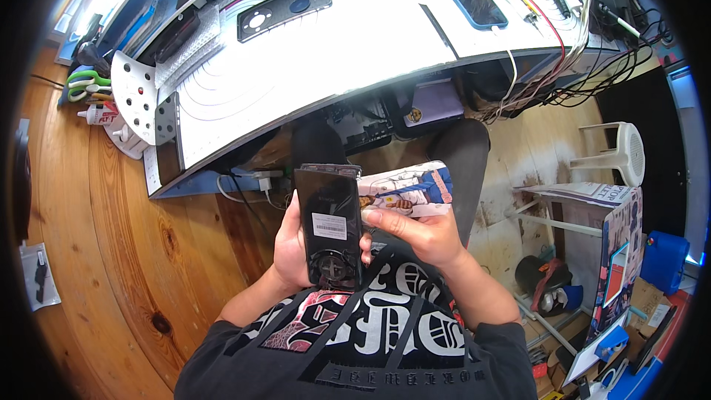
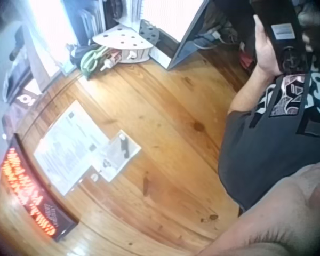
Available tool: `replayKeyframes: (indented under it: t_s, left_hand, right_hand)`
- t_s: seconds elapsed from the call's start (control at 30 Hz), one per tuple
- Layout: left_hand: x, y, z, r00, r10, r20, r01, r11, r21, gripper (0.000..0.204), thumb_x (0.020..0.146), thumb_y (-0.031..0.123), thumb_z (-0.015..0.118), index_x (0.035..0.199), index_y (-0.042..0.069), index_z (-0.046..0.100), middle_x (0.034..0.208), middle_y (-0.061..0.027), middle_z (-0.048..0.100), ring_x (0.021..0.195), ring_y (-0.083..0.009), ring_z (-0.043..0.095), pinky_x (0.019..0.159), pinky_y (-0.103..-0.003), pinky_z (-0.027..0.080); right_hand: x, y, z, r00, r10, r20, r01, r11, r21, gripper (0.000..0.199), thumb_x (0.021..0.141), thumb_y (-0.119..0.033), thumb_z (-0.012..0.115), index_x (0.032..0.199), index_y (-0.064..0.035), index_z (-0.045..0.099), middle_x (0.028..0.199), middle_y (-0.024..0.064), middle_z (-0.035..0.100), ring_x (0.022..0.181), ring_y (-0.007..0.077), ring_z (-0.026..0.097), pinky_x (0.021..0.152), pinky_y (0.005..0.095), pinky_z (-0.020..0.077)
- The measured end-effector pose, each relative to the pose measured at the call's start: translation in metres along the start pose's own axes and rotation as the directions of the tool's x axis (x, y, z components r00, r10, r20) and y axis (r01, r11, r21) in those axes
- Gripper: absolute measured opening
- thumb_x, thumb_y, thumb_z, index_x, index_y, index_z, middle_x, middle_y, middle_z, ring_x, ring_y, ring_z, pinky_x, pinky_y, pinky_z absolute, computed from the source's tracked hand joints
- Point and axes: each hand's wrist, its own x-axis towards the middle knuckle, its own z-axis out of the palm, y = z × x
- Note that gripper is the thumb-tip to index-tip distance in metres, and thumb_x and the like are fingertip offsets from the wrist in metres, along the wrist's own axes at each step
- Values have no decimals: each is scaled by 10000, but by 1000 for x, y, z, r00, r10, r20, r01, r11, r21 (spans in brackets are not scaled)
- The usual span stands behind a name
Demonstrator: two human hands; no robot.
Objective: The person uses a powered screwdriver to remove a screw from the back of a phone, then uses a metal pry tool by hand to lift the rear cover away from the chassis.
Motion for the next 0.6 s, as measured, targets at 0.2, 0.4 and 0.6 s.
replayKeyframes:
  t_s: [0.2,0.4,0.6]
  left_hand:
    - [0,0,-3,1000,12,16,-12,1000,16,871,1024,696,165,1498,1,390,1281,-275,606,1107,-388,650,981,-515,523]
    - [-1,5,-6,998,51,46,-51,999,-12,927,992,747,227,1473,-27,399,1354,-242,543,1151,-349,625,988,-498,526]
    - [3,19,3,976,214,51,-217,974,63,842,1012,714,247,1475,30,414,1300,-207,551,1114,-314,608,968,-478,516]
  right_hand:
    - [2,-6,6,999,-10,45,8,999,41,321,942,69,637,1256,93,578,1006,170,695,764,228,700,612,363,607]
    - [13,-1,-3,945,-267,-188,219,945,-243,208,962,-20,655,1155,44,609,946,118,699,687,179,668,576,286,542]
    - [82,-97,-52,712,-601,-362,316,735,-600,523,833,77,746,1275,39,470,893,101,693,628,134,646,515,242,496]
